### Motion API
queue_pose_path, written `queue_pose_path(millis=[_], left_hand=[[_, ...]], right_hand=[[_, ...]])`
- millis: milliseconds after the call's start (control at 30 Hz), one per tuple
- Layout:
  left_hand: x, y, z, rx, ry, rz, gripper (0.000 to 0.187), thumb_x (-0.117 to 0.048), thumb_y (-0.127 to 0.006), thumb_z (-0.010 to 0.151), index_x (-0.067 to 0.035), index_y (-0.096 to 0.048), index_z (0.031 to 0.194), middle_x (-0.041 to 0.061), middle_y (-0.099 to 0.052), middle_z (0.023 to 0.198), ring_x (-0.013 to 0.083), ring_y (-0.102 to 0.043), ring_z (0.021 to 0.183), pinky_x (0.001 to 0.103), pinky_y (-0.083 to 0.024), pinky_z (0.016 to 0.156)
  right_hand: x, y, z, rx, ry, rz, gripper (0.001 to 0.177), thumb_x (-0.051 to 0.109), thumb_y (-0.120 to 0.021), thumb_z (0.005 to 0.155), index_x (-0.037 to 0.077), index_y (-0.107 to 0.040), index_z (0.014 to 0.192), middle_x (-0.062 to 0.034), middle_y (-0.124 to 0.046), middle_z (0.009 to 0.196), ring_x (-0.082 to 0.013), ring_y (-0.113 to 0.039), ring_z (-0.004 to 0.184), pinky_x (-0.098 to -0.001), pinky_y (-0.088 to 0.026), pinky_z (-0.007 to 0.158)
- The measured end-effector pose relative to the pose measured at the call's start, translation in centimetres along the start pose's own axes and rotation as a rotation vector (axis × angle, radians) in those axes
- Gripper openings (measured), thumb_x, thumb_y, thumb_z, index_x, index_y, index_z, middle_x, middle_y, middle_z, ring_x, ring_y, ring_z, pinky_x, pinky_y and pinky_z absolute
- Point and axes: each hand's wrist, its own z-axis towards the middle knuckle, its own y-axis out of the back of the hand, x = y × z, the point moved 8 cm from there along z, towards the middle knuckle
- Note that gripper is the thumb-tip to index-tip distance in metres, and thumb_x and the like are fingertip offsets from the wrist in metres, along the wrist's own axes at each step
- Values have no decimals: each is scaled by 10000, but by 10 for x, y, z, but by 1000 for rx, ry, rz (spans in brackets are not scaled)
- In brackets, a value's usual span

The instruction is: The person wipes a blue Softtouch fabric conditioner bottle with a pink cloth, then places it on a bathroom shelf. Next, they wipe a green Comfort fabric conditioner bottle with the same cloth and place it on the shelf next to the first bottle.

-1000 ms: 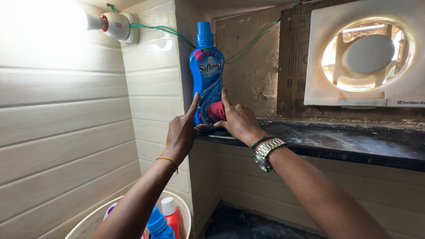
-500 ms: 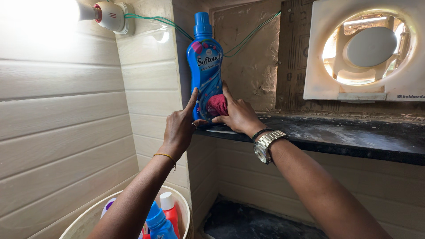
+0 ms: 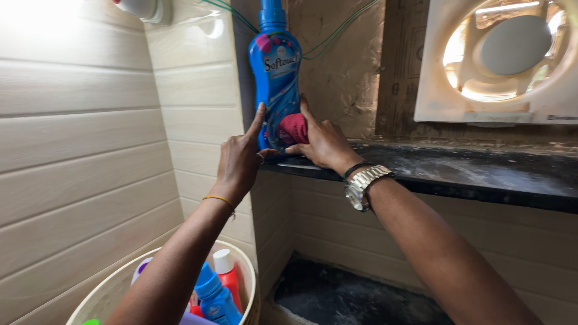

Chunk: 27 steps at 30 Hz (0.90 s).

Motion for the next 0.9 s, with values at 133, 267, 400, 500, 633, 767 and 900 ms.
queue_pose_path(millis=[133,267,400,500,633,767,900], left_hand=[[-1,2,-3,-4,5,-11,1074,-305,-877,749,-272,-250,1620,248,-645,685,461,-649,670,556,-449,587],[0,-2,0,23,22,-9,1077,-333,-874,737,-260,-250,1612,244,-652,688,461,-656,676,541,-463,579],[0,-1,-1,24,25,-14,1079,-331,-874,733,-256,-251,1610,249,-654,685,454,-657,672,545,-455,584],[-3,2,-1,3,-15,-4,1077,-325,-875,741,-240,-249,1613,253,-661,711,451,-659,664,545,-454,576],[-2,-1,-1,21,6,-2,1070,-328,-868,747,-249,-248,1615,246,-661,704,443,-659,655,537,-463,573],[-2,0,0,23,9,-7,1075,-323,-865,741,-241,-245,1615,237,-670,711,433,-666,655,530,-472,573],[-2,-2,-1,38,19,-11,1078,-319,-864,737,-245,-243,1615,230,-678,722,417,-676,649,521,-480,577]], right_hand=[[6,5,-1,-56,55,-1,1275,461,-859,782,129,46,1617,-330,-695,934,-498,-685,955,-527,-540,914],[-2,-1,-2,5,-8,-12,1271,467,-830,791,120,57,1632,-326,-721,890,-477,-708,949,-498,-555,938],[5,4,-2,-75,80,-15,1270,455,-862,783,110,34,1614,-351,-693,935,-500,-682,975,-512,-542,935],[3,0,0,-33,47,-6,1269,454,-842,793,124,61,1621,-334,-699,957,-490,-691,969,-510,-543,935],[1,1,-1,-40,53,-20,1281,455,-857,783,116,60,1613,-323,-704,903,-484,-697,949,-504,-547,940],[1,-1,0,-12,27,-22,1281,459,-848,789,118,68,1617,-286,-718,836,-457,-722,911,-488,-557,947],[1,-2,1,-5,29,-26,1284,477,-841,790,115,71,1617,-274,-722,835,-440,-733,899,-481,-563,949]])
